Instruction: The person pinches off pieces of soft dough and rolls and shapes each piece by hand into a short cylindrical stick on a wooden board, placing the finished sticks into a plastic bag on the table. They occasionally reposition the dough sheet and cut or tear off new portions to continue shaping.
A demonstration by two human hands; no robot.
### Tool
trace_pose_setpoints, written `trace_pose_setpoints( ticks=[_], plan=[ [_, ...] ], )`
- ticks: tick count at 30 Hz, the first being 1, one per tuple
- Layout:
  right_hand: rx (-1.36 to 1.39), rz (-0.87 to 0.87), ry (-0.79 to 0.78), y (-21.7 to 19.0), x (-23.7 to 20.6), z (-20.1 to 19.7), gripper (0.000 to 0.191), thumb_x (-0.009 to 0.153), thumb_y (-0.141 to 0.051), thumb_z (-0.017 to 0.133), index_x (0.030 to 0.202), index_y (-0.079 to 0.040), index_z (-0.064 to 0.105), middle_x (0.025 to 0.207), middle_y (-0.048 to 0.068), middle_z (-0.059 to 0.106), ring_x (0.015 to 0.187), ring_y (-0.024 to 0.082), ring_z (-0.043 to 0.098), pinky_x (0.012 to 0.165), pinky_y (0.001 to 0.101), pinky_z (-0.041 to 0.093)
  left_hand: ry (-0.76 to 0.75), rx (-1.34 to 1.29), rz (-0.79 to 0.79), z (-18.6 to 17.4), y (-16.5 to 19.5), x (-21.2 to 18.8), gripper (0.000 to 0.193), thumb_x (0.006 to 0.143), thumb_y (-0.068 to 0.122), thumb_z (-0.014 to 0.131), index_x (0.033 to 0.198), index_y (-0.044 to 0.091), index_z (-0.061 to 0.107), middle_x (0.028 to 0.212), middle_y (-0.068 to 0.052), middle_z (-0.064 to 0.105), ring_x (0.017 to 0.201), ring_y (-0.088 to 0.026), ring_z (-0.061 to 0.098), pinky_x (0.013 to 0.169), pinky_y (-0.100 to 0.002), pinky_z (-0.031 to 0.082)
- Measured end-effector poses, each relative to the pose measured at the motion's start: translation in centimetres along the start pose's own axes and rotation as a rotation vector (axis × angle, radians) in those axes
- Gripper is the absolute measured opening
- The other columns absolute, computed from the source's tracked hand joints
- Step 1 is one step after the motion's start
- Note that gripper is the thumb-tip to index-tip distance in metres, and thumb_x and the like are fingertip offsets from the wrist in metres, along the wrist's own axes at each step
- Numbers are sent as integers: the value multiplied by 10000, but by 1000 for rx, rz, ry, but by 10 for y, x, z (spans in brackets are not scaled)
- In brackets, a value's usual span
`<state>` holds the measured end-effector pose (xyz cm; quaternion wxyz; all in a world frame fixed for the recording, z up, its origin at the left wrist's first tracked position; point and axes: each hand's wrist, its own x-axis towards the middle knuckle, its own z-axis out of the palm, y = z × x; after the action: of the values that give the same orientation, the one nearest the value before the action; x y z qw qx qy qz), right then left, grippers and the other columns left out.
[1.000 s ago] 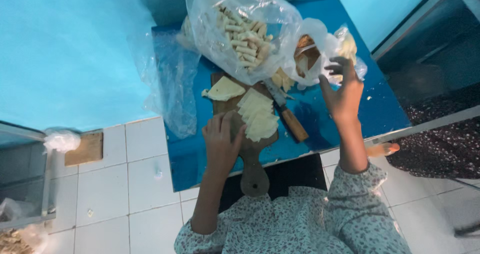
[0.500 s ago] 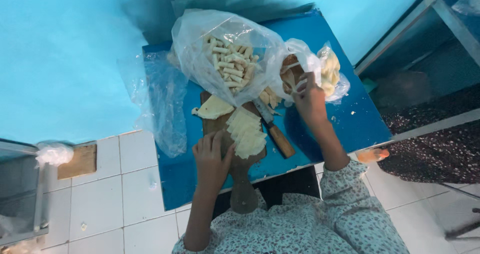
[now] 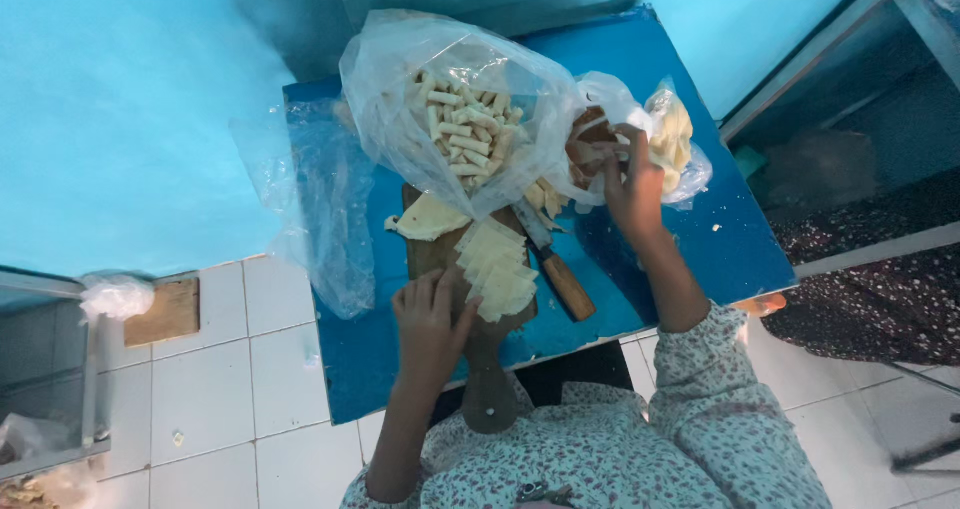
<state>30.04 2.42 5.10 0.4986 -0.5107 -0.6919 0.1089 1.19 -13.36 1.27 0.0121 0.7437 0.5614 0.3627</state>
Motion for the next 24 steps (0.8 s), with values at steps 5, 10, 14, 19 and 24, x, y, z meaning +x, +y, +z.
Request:
trace_pose_setpoints(
  ticks=[5,10,14,19,24],
  plan=[
    [88,96,51,0,-3,2,265,1059,28,591,1302,8,485,1070,181,779,844,225,791,643,311,594,-2,-18,23,2,0,-2,481,900,298,771,1283,41,634,1178,-136,619,1106,-320,582,944,-504,398],
    [213,132,139,1,0,-6,238,1085,44,556,1302,10,463,1101,190,774,890,206,783,725,291,608,16,-7,26,5,-1,-2,455,883,301,780,1240,53,646,1161,-135,618,1096,-328,580,948,-505,399],
    [358,100,176,1,-1,-19,224,1115,46,545,1309,-4,443,1185,210,705,1007,246,779,806,330,652,16,-23,-10,2,4,-2,401,896,283,767,1201,52,646,1170,-141,618,1101,-338,576,947,-501,405],
    [584,260,183,-13,-38,-42,218,1132,18,540,1320,-45,449,1141,219,734,945,230,741,809,330,612,-85,-36,-160,-2,24,-7,355,852,296,786,1099,70,665,1085,-144,597,1042,-365,553,862,-510,400],
    [681,476,113,-43,-102,-40,220,1103,14,559,1294,-49,470,1099,229,736,837,203,695,764,305,576,-98,-21,-154,-3,37,-12,330,843,273,786,1059,62,653,1074,-136,582,1024,-351,552,851,-510,394]
  ],
)
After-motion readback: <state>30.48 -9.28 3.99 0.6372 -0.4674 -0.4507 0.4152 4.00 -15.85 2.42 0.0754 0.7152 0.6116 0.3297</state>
